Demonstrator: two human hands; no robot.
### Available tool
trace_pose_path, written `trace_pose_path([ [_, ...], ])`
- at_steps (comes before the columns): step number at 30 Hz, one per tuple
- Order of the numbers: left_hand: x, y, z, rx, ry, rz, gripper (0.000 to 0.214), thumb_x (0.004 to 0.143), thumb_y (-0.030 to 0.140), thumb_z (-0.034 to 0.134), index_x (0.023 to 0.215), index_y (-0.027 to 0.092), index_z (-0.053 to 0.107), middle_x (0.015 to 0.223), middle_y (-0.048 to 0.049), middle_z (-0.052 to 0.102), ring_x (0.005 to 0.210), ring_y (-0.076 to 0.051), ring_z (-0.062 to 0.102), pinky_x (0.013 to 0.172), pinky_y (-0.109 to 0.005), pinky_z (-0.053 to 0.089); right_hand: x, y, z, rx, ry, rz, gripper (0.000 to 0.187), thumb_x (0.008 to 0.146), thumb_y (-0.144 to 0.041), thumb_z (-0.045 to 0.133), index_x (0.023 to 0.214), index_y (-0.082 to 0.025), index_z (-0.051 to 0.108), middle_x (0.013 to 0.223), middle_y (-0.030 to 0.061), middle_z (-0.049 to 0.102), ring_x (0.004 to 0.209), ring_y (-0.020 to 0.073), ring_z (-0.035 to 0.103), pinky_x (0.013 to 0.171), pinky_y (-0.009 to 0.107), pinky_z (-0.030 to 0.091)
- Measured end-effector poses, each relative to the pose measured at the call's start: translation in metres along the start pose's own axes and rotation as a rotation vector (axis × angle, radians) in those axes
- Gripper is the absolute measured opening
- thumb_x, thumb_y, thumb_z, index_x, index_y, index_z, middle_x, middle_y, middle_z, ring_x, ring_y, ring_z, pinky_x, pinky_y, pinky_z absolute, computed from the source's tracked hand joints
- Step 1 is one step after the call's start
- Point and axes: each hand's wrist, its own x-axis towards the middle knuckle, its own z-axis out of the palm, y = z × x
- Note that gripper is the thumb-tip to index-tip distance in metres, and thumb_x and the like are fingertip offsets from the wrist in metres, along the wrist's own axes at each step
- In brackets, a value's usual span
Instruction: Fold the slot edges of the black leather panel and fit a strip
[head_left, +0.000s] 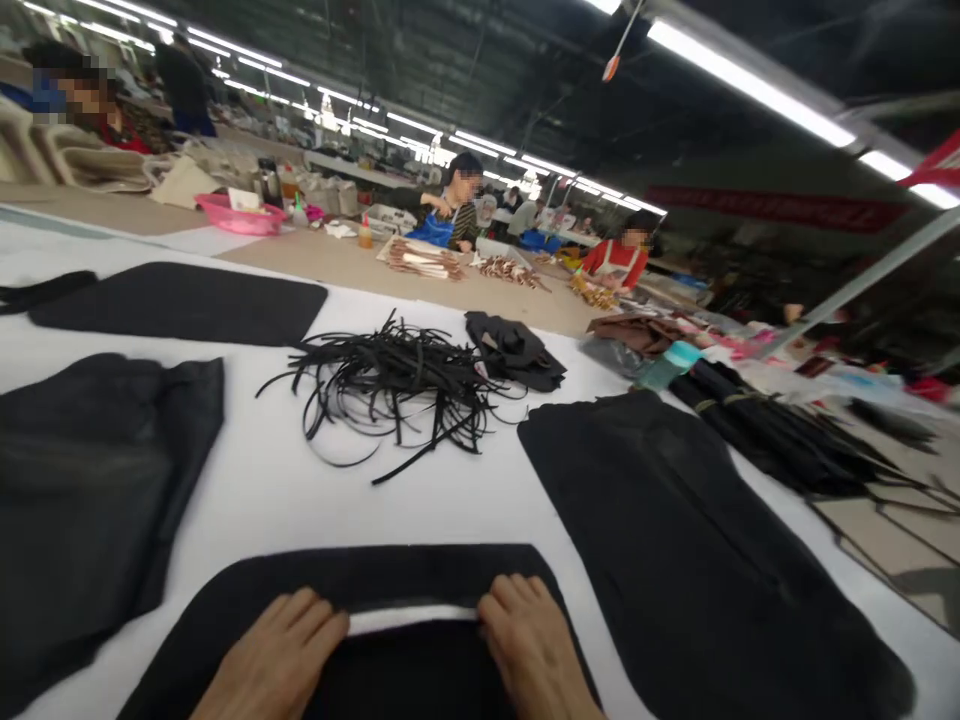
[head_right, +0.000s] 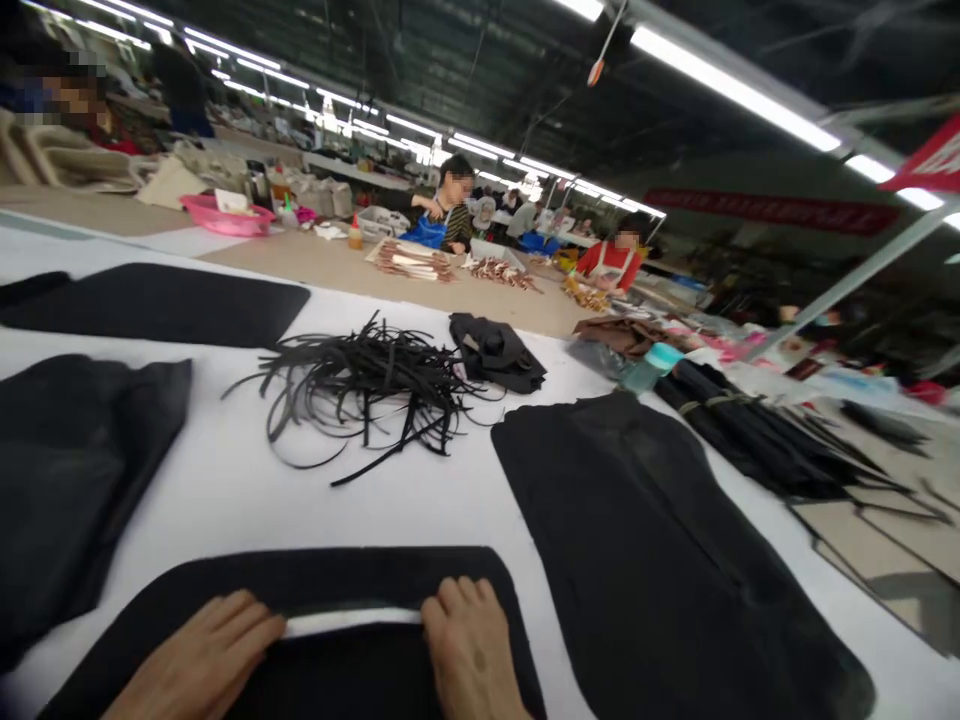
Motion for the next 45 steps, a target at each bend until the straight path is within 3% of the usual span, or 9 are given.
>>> trace_pose_path([
  [4,-0.007,-0.009,-0.022,-0.114,-0.227,-0.245,0.027,0.087,0.009,0.038,0.090,0.024,0.060,0.085,-0.0008,0.060,0.079,-0.018,0.053,0.072,-0.031,0.042,0.002,-0.002,-0.014,0.082,-0.175,0.030,0.021,0.081,-0.004,0.050,0.072,-0.023,0.052,0.073,-0.0001,0.053,0.068,0.0187,0.046,0.064,0.033,0.027],
  [7,-0.008,-0.010,-0.028,-0.162,-0.293,-0.324,0.027,0.089,0.009,0.035,0.090,0.022,0.059,0.087,-0.0019,0.058,0.082,-0.019,0.049,0.074,-0.034,0.039,0.002,0.001,-0.017,0.037,-0.225,0.001,0.020,0.084,-0.007,0.049,0.072,-0.023,0.054,0.074,0.0014,0.052,0.070,0.0209,0.043,0.064,0.036,0.024],
  [14,-0.010,-0.014,-0.026,-0.232,-0.299,-0.342,0.028,0.090,0.008,0.031,0.088,0.020,0.057,0.091,-0.0033,0.053,0.085,-0.020,0.044,0.076,-0.036,0.037,0.000,0.004,-0.015,0.030,-0.235,-0.042,0.021,0.087,-0.008,0.045,0.076,-0.023,0.056,0.078,0.0026,0.053,0.074,0.0217,0.042,0.066,0.037,0.025],
  [21,-0.007,-0.010,-0.025,-0.240,-0.243,-0.393,0.021,0.081,0.002,0.040,0.080,0.018,0.053,0.095,-0.0037,0.046,0.087,-0.020,0.042,0.075,-0.036,0.038,0.007,-0.022,-0.007,0.337,-0.143,-0.086,0.018,0.087,-0.008,0.043,0.086,-0.021,0.056,0.081,0.0018,0.054,0.077,0.0199,0.044,0.070,0.035,0.028],
  [29,-0.007,-0.013,-0.036,-0.230,-0.272,-0.479,0.018,0.079,0.004,0.046,0.084,0.019,0.054,0.097,-0.0032,0.048,0.090,-0.022,0.043,0.079,-0.039,0.039,0.029,-0.050,0.000,0.384,-0.267,-0.082,0.016,0.089,-0.009,0.042,0.084,-0.020,0.054,0.079,0.0013,0.052,0.073,0.0188,0.045,0.068,0.034,0.029],
  [34,0.006,0.009,-0.023,-0.276,-0.176,-0.349,0.026,0.085,0.003,0.040,0.101,0.019,0.055,0.106,-0.0044,0.052,0.096,-0.021,0.045,0.085,-0.039,0.041,0.034,-0.054,0.001,0.398,-0.329,-0.036,0.016,0.088,-0.008,0.045,0.088,-0.021,0.055,0.081,0.0011,0.053,0.076,0.0194,0.046,0.070,0.034,0.031],
  [37,0.015,0.022,-0.008,-0.248,-0.234,-0.276,0.022,0.086,0.005,0.044,0.099,0.017,0.056,0.102,-0.0049,0.055,0.092,-0.021,0.046,0.083,-0.038,0.042,0.034,-0.058,0.004,0.414,-0.315,-0.029,0.017,0.088,-0.008,0.044,0.090,-0.020,0.056,0.081,0.0016,0.052,0.075,0.0194,0.046,0.069,0.034,0.032],
  [41,0.023,0.027,0.002,-0.182,-0.326,-0.277,0.017,0.086,0.007,0.046,0.093,0.017,0.057,0.092,-0.0047,0.056,0.085,-0.021,0.047,0.080,-0.039,0.043,0.034,-0.059,0.008,0.431,-0.276,-0.033,0.016,0.088,-0.009,0.046,0.092,-0.020,0.057,0.082,0.0019,0.052,0.076,0.0197,0.045,0.069,0.034,0.034],
  [45,0.023,0.026,0.005,-0.184,-0.324,-0.269,0.016,0.087,0.007,0.045,0.089,0.017,0.057,0.089,-0.0041,0.055,0.084,-0.021,0.046,0.079,-0.038,0.043,0.033,-0.058,0.013,0.418,-0.221,-0.049,0.015,0.089,-0.010,0.046,0.088,-0.019,0.057,0.082,0.0023,0.052,0.075,0.0193,0.044,0.068,0.033,0.034],
])
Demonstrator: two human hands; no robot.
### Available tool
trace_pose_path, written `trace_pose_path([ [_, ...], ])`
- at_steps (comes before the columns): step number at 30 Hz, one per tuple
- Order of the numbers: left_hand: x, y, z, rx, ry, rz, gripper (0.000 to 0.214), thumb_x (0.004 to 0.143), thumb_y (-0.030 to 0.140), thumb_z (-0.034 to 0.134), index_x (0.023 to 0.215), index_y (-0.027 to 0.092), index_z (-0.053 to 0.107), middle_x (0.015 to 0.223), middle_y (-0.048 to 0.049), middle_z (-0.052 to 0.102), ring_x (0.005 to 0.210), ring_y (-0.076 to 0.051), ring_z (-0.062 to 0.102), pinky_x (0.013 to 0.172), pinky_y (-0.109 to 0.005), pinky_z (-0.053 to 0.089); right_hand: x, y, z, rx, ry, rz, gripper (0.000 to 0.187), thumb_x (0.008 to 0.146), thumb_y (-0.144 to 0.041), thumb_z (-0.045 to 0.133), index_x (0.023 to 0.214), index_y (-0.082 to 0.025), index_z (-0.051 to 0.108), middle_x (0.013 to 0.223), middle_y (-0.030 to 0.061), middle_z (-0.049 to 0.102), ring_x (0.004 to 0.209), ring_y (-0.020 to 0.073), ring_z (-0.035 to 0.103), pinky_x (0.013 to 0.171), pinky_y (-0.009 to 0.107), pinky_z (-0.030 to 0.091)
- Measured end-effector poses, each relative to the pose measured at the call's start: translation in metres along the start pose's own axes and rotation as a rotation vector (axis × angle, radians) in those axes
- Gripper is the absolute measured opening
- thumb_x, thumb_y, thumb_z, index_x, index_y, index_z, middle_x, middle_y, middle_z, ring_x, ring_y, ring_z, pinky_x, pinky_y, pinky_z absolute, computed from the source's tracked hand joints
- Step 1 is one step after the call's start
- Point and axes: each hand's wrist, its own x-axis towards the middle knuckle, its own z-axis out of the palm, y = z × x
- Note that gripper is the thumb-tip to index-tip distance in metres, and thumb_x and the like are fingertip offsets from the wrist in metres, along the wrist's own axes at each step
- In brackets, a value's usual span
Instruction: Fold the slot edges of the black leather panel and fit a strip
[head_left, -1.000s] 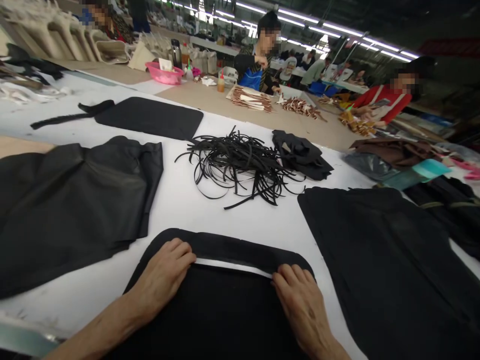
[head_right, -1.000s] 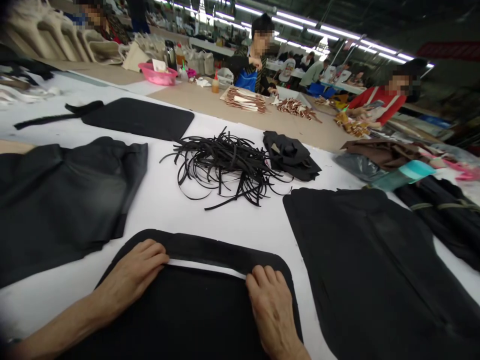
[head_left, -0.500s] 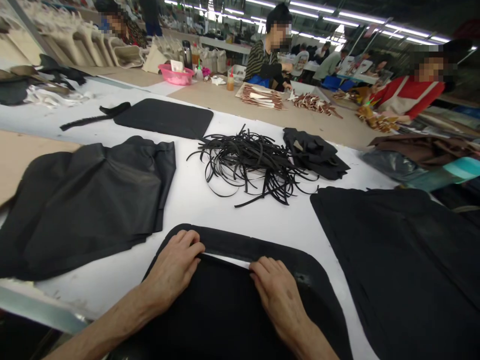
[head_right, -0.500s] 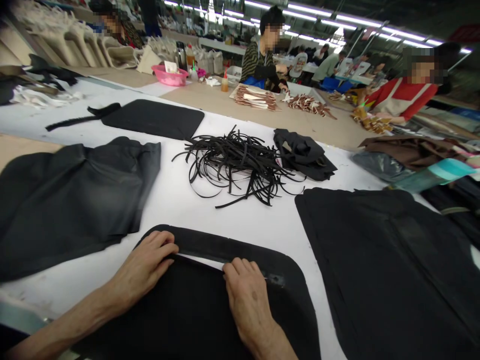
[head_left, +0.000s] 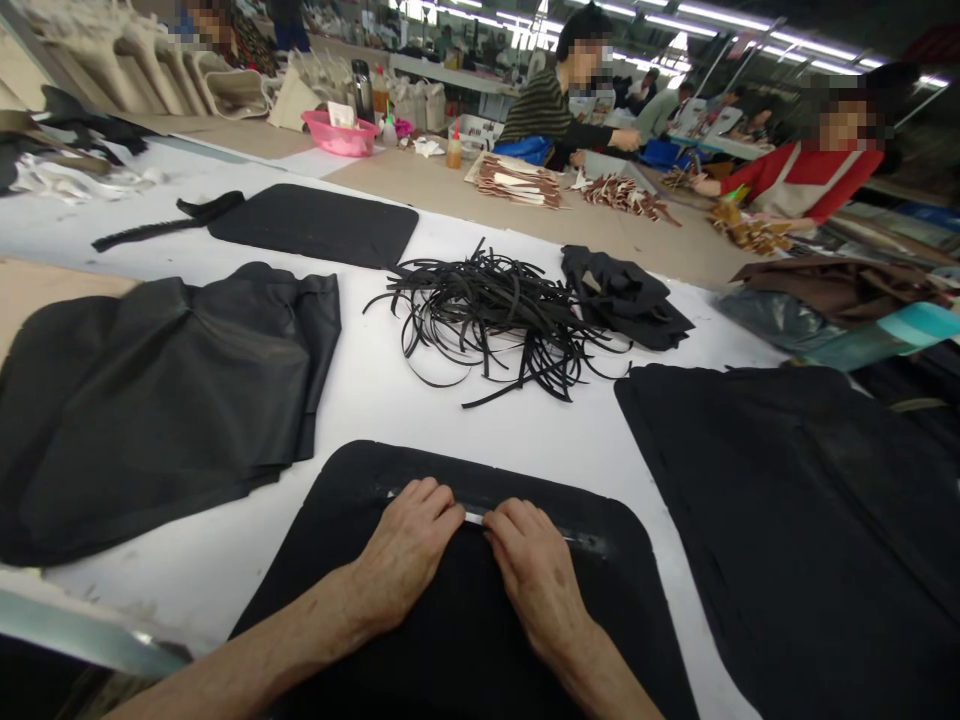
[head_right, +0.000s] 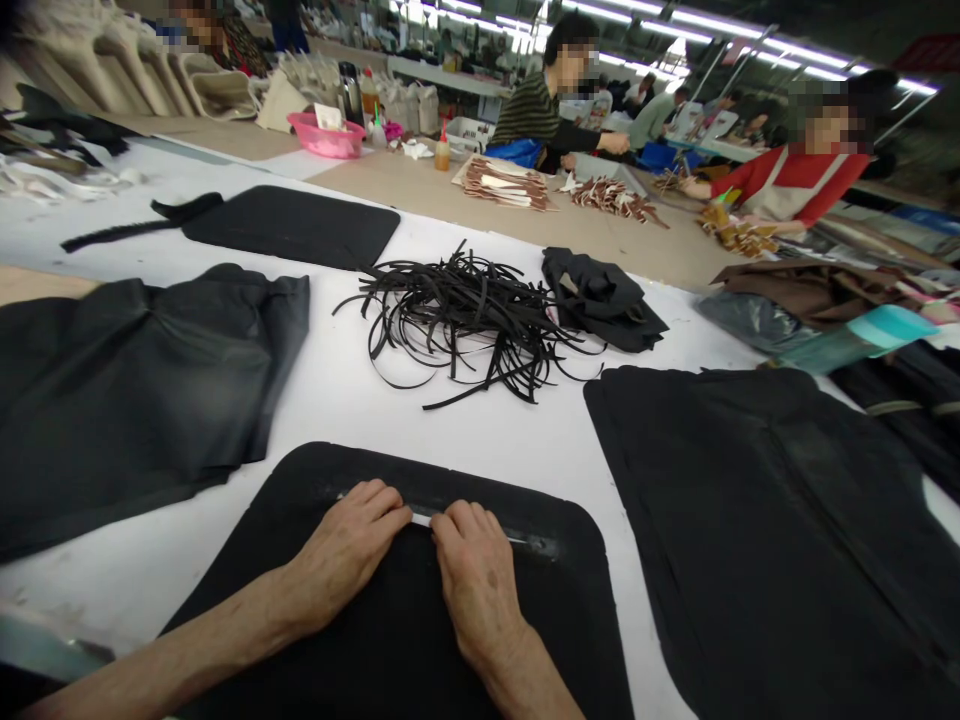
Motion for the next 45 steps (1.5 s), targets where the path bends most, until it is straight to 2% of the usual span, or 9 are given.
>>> trace_pose_path([
  [7,-0.002,-0.007,0.008,0.007,0.058,0.107,0.013,0.085,0.008,0.048,0.091,0.015,0.057,0.088,-0.0053,0.053,0.083,-0.021,0.045,0.074,-0.035,0.045,-0.004,0.003,0.007,-0.096,0.129,-0.109,0.017,0.089,-0.011,0.043,0.091,-0.018,0.059,0.082,0.0035,0.052,0.075,0.0197,0.043,0.066,0.034,0.034],
  [12,-0.003,-0.015,0.004,0.166,0.026,0.319,0.020,0.083,0.005,0.046,0.100,0.008,0.056,0.088,-0.0081,0.053,0.078,-0.022,0.046,0.070,-0.035,0.046,-0.009,0.008,0.005,-0.156,0.118,-0.245,0.024,0.091,-0.011,0.037,0.104,-0.013,0.057,0.086,0.0068,0.055,0.078,0.0208,0.045,0.069,0.035,0.037],
  [16,-0.007,-0.016,0.003,0.292,-0.005,0.415,0.026,0.083,0.005,0.044,0.107,0.004,0.054,0.094,-0.0108,0.055,0.084,-0.023,0.048,0.075,-0.036,0.045,-0.010,0.008,0.004,-0.238,0.100,-0.289,0.026,0.090,-0.010,0.036,0.107,-0.011,0.056,0.087,0.0079,0.055,0.078,0.0205,0.046,0.070,0.034,0.039],
  [20,-0.013,-0.010,0.009,0.379,-0.011,0.387,0.035,0.084,0.009,0.044,0.119,0.004,0.047,0.108,-0.0138,0.055,0.097,-0.026,0.049,0.085,-0.038,0.042,-0.009,0.003,0.005,-0.290,0.044,-0.283,0.027,0.088,-0.010,0.042,0.112,-0.012,0.054,0.089,0.0075,0.055,0.078,0.0206,0.047,0.070,0.035,0.041],
  [25,-0.015,-0.010,0.014,0.418,-0.026,0.396,0.039,0.084,0.008,0.043,0.123,0.006,0.045,0.111,-0.0140,0.057,0.101,-0.026,0.050,0.090,-0.039,0.039,-0.011,0.002,0.002,-0.307,0.005,-0.306,0.028,0.086,-0.009,0.046,0.112,-0.010,0.054,0.091,0.0082,0.057,0.080,0.0211,0.048,0.072,0.035,0.043],
  [28,-0.019,-0.018,0.008,0.421,-0.023,0.456,0.039,0.082,0.005,0.043,0.121,0.004,0.047,0.110,-0.0140,0.057,0.098,-0.026,0.051,0.089,-0.038,0.042,-0.018,0.011,-0.006,-0.318,0.037,-0.342,0.028,0.087,-0.007,0.042,0.111,-0.009,0.055,0.093,0.0093,0.058,0.081,0.0210,0.049,0.072,0.035,0.044],
  [35,-0.028,-0.030,-0.011,0.467,-0.040,0.461,0.039,0.083,-0.001,0.035,0.118,0.007,0.052,0.109,-0.0120,0.059,0.096,-0.025,0.053,0.086,-0.037,0.046,-0.044,0.043,-0.022,-0.403,0.057,-0.310,0.032,0.089,-0.005,0.033,0.111,-0.008,0.055,0.096,0.0110,0.059,0.085,0.0216,0.051,0.077,0.035,0.046],
  [40,-0.028,-0.032,-0.007,0.453,0.023,0.466,0.040,0.082,-0.003,0.037,0.117,0.008,0.053,0.106,-0.0107,0.060,0.096,-0.024,0.053,0.087,-0.035,0.046,-0.062,0.061,-0.030,-0.466,0.110,-0.320,0.031,0.088,-0.003,0.034,0.110,-0.005,0.056,0.096,0.0129,0.060,0.089,0.0228,0.052,0.080,0.037,0.047],
  [45,-0.032,-0.038,0.004,0.420,0.061,0.438,0.043,0.081,-0.003,0.038,0.117,0.011,0.055,0.106,-0.0092,0.061,0.097,-0.024,0.053,0.089,-0.035,0.044,-0.076,0.071,-0.039,-0.530,0.128,-0.260,0.033,0.087,-0.003,0.033,0.112,-0.005,0.055,0.099,0.0142,0.060,0.092,0.0236,0.053,0.080,0.037,0.049],
])
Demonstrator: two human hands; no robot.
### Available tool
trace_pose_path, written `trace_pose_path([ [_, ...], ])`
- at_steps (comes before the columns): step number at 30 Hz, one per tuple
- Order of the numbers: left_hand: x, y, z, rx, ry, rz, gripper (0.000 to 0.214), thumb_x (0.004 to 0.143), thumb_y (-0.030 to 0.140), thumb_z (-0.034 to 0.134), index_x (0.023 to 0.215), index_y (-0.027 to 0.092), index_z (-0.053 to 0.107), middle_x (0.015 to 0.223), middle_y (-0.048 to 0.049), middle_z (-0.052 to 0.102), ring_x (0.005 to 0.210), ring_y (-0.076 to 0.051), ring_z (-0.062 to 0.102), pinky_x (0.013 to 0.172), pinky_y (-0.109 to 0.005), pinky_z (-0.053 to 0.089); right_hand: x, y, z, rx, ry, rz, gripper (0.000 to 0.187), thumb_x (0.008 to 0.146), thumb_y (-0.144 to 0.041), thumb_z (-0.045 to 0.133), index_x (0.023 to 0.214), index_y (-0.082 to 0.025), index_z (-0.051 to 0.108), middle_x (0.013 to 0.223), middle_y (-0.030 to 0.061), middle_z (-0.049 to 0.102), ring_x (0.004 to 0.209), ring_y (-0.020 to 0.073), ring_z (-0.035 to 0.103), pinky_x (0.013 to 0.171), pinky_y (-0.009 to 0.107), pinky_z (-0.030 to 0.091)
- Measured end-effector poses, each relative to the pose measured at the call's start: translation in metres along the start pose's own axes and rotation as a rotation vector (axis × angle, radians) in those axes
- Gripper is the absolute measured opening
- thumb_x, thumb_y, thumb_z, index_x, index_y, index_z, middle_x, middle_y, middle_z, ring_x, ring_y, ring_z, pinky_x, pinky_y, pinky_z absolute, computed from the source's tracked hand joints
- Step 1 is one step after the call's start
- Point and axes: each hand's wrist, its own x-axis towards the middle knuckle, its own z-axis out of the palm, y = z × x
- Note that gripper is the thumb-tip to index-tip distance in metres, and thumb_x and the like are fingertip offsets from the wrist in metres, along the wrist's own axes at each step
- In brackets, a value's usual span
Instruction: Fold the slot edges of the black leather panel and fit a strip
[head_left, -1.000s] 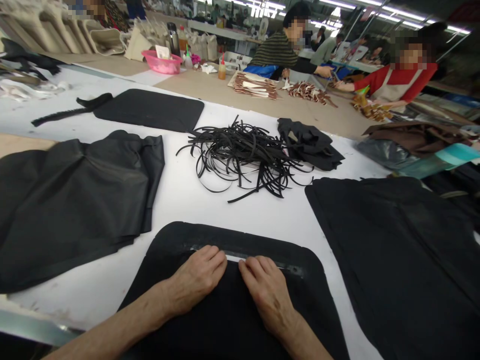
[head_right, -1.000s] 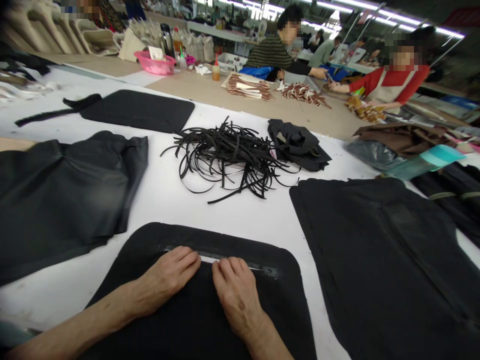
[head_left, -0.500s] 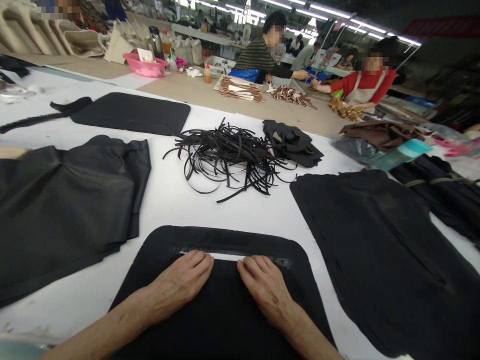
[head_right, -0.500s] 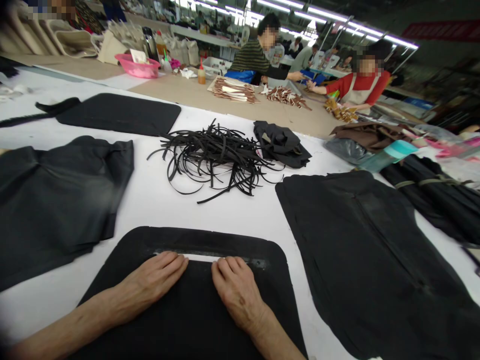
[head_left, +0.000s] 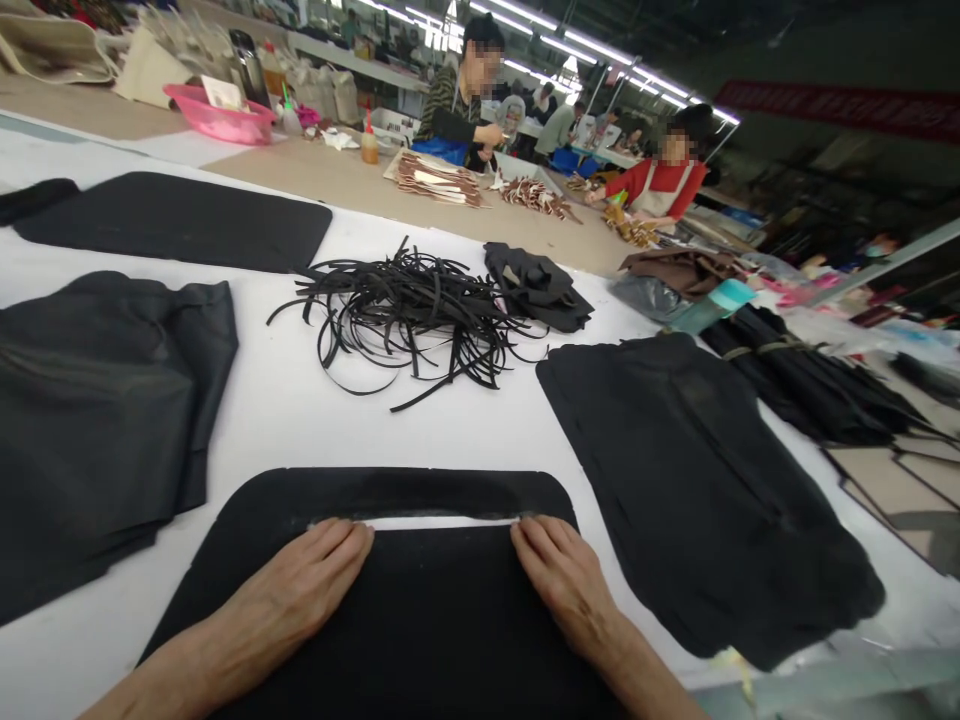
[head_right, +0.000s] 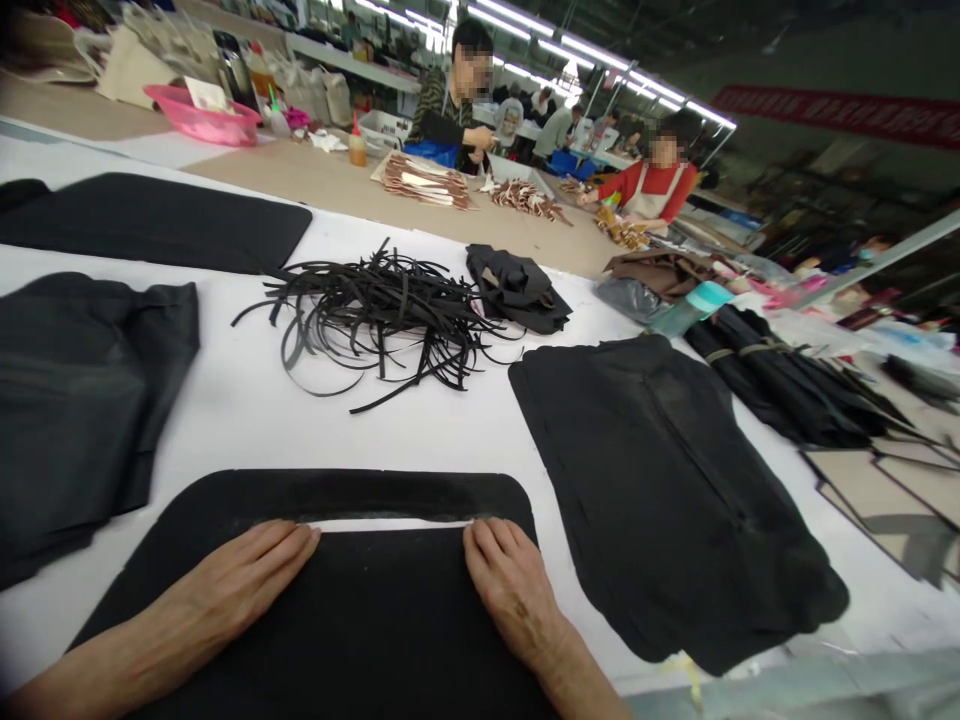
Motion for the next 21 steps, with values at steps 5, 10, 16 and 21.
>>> trace_pose_path([
  [5,-0.005,0.002,0.007,0.037,-0.045,-0.006,0.054,0.076,-0.009,0.036,0.121,0.014,0.053,0.111,-0.0082,0.060,0.101,-0.024,0.053,0.090,-0.036,0.044,-0.008,0.001,-0.004,0.078,-0.065,0.174,0.032,0.088,-0.005,0.033,0.109,-0.009,0.056,0.099,0.0129,0.060,0.086,0.0210,0.056,0.072,0.032,0.052],
  [10,-0.002,0.002,0.003,0.008,-0.068,-0.044,0.053,0.077,-0.008,0.036,0.122,0.016,0.052,0.112,-0.0075,0.060,0.103,-0.023,0.053,0.092,-0.035,0.043,-0.009,-0.007,-0.002,0.078,-0.066,0.262,0.037,0.086,-0.004,0.035,0.118,-0.013,0.053,0.105,0.0123,0.058,0.090,0.0220,0.055,0.075,0.034,0.052],
  [16,0.001,0.001,-0.008,-0.002,-0.072,-0.010,0.046,0.078,-0.002,0.040,0.121,0.011,0.051,0.111,-0.0094,0.059,0.100,-0.024,0.053,0.090,-0.035,0.043,-0.011,-0.009,0.003,0.060,-0.122,0.225,0.044,0.079,0.000,0.039,0.119,-0.014,0.052,0.108,0.0118,0.057,0.093,0.0248,0.054,0.077,0.038,0.051],
  [21,0.005,0.001,-0.020,-0.075,-0.105,-0.031,0.045,0.079,-0.001,0.041,0.121,0.014,0.048,0.110,-0.0094,0.058,0.099,-0.021,0.052,0.091,-0.034,0.042,-0.009,-0.007,0.001,0.035,-0.027,0.365,0.035,0.080,-0.003,0.037,0.106,-0.015,0.057,0.103,0.0111,0.059,0.086,0.0235,0.058,0.070,0.035,0.052],
])
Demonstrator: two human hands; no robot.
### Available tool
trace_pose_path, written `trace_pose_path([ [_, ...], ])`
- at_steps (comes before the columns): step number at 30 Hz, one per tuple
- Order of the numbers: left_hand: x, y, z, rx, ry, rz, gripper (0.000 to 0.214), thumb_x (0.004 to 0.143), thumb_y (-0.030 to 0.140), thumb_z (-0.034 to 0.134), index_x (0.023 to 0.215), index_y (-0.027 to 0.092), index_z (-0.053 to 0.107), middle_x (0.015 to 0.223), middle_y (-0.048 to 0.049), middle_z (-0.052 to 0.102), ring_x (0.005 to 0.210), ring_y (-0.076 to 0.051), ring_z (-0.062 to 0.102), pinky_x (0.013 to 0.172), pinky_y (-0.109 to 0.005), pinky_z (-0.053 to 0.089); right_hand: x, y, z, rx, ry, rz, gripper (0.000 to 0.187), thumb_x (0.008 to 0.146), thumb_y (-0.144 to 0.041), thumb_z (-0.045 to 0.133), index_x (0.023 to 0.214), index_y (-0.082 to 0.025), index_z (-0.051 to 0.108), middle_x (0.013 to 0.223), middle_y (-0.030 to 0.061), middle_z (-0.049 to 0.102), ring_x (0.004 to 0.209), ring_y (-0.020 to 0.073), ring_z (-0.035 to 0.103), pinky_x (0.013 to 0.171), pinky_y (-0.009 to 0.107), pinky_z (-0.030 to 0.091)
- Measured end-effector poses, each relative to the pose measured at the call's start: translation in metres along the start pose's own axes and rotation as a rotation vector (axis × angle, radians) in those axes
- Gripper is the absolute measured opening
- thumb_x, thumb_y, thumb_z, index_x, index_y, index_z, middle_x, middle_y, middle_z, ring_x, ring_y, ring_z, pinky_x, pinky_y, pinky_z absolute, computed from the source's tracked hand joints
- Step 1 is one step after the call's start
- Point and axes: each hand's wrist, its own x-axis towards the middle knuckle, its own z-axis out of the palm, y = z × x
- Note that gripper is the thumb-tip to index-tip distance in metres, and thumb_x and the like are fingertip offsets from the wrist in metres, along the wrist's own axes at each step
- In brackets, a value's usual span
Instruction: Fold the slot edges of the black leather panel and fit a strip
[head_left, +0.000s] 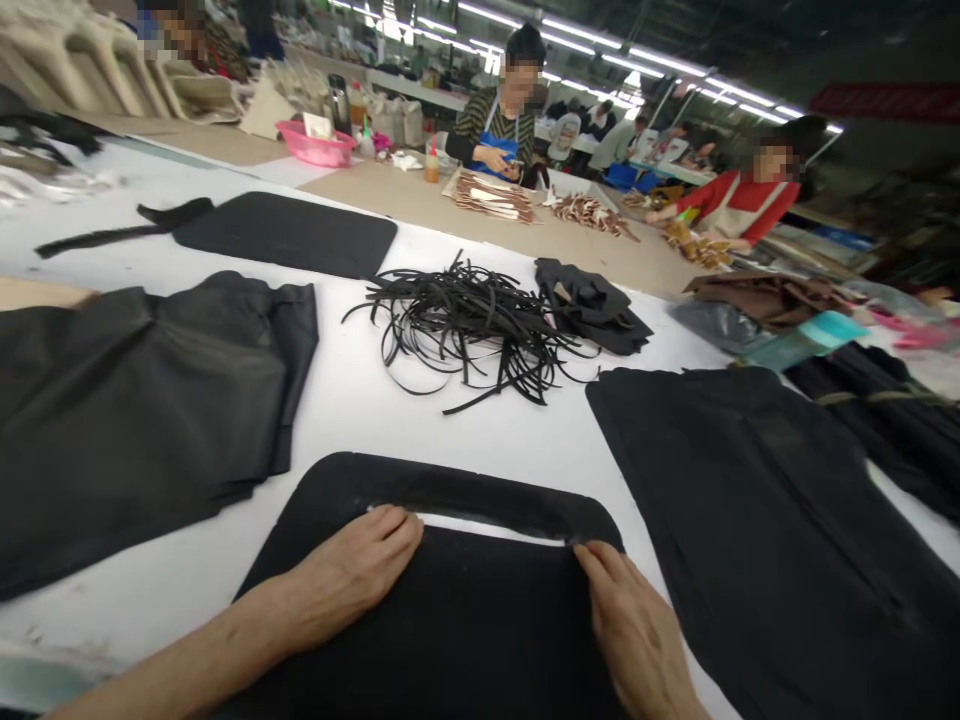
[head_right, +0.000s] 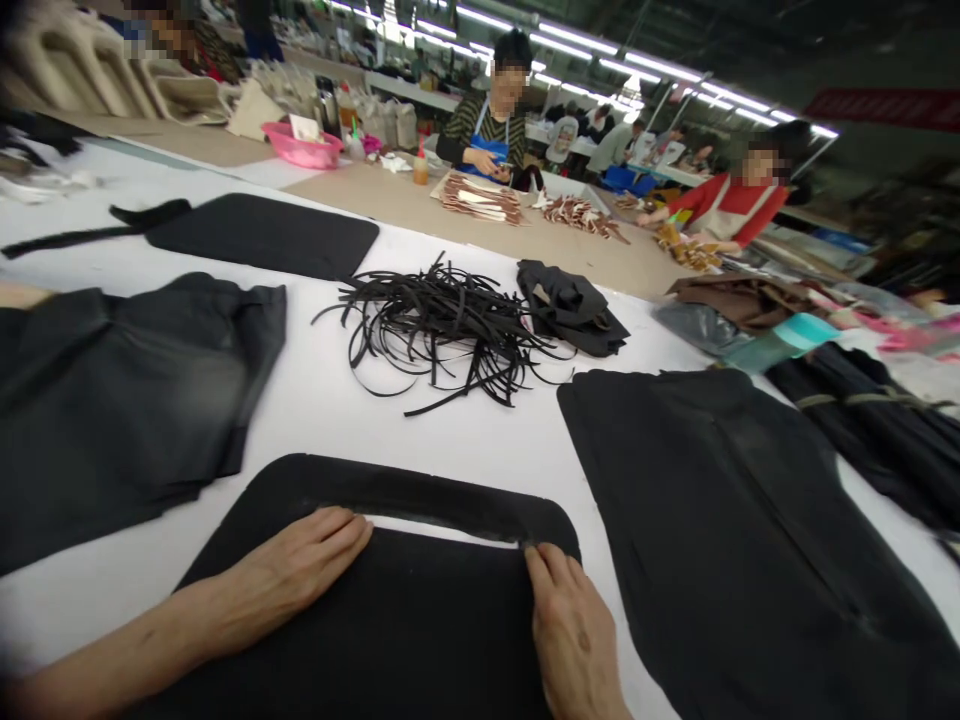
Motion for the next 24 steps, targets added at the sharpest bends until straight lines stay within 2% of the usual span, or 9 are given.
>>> trace_pose_path([
  [2,0.001,0.000,-0.004,-0.032,-0.010,-0.008,0.042,0.080,0.001,0.041,0.120,0.014,0.047,0.108,-0.0095,0.058,0.096,-0.021,0.052,0.090,-0.035,0.042,0.011,-0.016,-0.004,0.021,0.056,0.033,0.032,0.081,-0.006,0.038,0.105,-0.016,0.056,0.102,0.0118,0.059,0.085,0.0246,0.058,0.068,0.036,0.052],
  [4,0.002,0.000,-0.007,-0.046,-0.014,-0.005,0.039,0.081,0.002,0.041,0.118,0.014,0.048,0.106,-0.0096,0.057,0.094,-0.021,0.052,0.088,-0.035,0.043,0.027,-0.045,-0.006,0.082,0.093,-0.022,0.031,0.081,-0.006,0.038,0.105,-0.017,0.056,0.100,0.0119,0.059,0.085,0.0252,0.058,0.069,0.037,0.052],
  [7,0.003,0.000,-0.006,-0.043,0.006,0.010,0.032,0.084,0.004,0.040,0.113,0.013,0.050,0.102,-0.0091,0.057,0.092,-0.020,0.051,0.086,-0.034,0.043,0.050,-0.096,-0.001,0.207,0.048,-0.168,0.036,0.078,-0.001,0.037,0.105,-0.016,0.056,0.096,0.0107,0.059,0.082,0.0235,0.055,0.069,0.036,0.050],
  [10,0.002,-0.001,-0.003,-0.008,0.054,0.036,0.027,0.086,0.005,0.039,0.108,0.011,0.053,0.097,-0.0086,0.057,0.088,-0.020,0.050,0.081,-0.034,0.044,0.063,-0.126,0.012,0.254,-0.022,-0.251,0.037,0.076,0.001,0.041,0.108,-0.012,0.055,0.096,0.0118,0.058,0.083,0.0246,0.052,0.073,0.038,0.049],
  [13,-0.001,-0.006,-0.003,0.034,0.084,0.085,0.021,0.087,0.006,0.040,0.100,0.008,0.057,0.092,-0.0087,0.056,0.083,-0.020,0.049,0.077,-0.033,0.045,0.065,-0.128,0.022,0.253,-0.026,-0.329,0.037,0.077,0.000,0.043,0.111,-0.009,0.054,0.098,0.0130,0.057,0.085,0.0258,0.051,0.075,0.040,0.049],
  [18,-0.011,-0.017,-0.006,0.065,0.089,0.095,0.020,0.088,0.006,0.040,0.086,0.009,0.059,0.083,-0.0064,0.053,0.077,-0.019,0.047,0.074,-0.033,0.045,0.064,-0.121,0.024,0.216,-0.004,-0.379,0.042,0.075,0.002,0.044,0.115,-0.006,0.052,0.101,0.0144,0.056,0.089,0.0277,0.050,0.076,0.040,0.051],
  [24,-0.024,-0.024,-0.008,0.041,0.059,0.058,0.015,0.086,0.005,0.044,0.089,0.009,0.058,0.084,-0.0064,0.053,0.079,-0.020,0.046,0.075,-0.033,0.045,0.066,-0.126,0.023,0.153,0.056,-0.398,0.043,0.073,0.003,0.042,0.113,-0.009,0.054,0.100,0.0138,0.058,0.086,0.0271,0.052,0.072,0.037,0.052],
])
